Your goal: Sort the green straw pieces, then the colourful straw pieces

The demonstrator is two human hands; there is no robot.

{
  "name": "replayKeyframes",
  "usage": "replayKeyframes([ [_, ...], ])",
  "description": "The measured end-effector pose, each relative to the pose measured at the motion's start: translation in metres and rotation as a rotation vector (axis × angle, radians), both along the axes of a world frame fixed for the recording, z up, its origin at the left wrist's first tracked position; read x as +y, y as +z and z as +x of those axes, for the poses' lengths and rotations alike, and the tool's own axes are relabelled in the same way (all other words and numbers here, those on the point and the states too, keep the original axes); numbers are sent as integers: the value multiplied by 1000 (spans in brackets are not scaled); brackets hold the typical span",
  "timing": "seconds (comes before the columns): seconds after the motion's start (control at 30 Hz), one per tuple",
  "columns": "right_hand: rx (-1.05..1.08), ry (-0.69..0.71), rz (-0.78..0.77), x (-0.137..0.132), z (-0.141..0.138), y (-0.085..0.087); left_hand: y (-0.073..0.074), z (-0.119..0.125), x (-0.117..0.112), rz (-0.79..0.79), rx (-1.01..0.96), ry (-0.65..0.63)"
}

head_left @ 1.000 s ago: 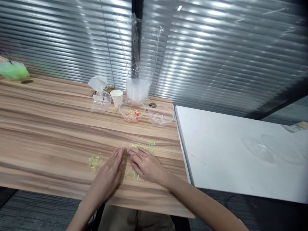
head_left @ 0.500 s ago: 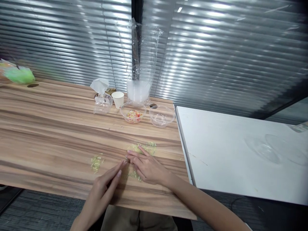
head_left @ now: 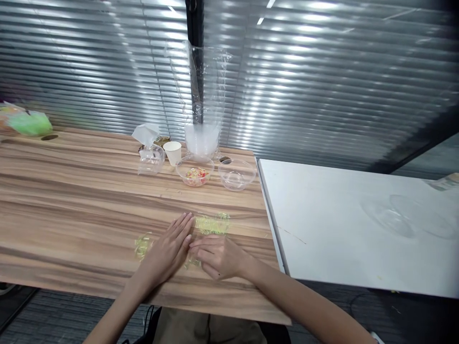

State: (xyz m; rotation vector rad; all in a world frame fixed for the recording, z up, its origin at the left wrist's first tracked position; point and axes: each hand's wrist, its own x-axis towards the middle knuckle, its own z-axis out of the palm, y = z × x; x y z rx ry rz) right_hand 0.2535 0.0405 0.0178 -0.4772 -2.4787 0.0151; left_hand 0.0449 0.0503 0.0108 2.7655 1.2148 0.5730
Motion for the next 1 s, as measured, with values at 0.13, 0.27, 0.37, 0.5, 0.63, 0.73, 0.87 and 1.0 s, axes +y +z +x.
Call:
replayKeyframes([
  [0.13, 40, -8, 17, 1, 0, 0, 1, 0, -2, 11, 60, 3],
  [0.27, 54, -19, 9, 1, 0, -2, -3, -8, -8, 97, 119, 51],
  [0.37, 29, -36, -9, 1, 2, -3, -8, -22, -17, 195, 156, 132],
  [0.5, 4, -79, 21, 3, 2, -1, -9, -44, -28, 257, 207, 170],
  [0.63, 26, -195, 3, 3, 1, 1, -3, -56, -28, 295, 207, 156],
  [0.73, -4, -285, -42, 2, 1, 2, 7, -54, -20, 254, 213, 95],
  [0.87, -37, -308, -44, 3, 0, 2, 23, -35, -5, 69, 211, -5],
  [1.0, 7, -335, -6, 5, -1, 0, 29, -12, 13, -71, 182, -123],
])
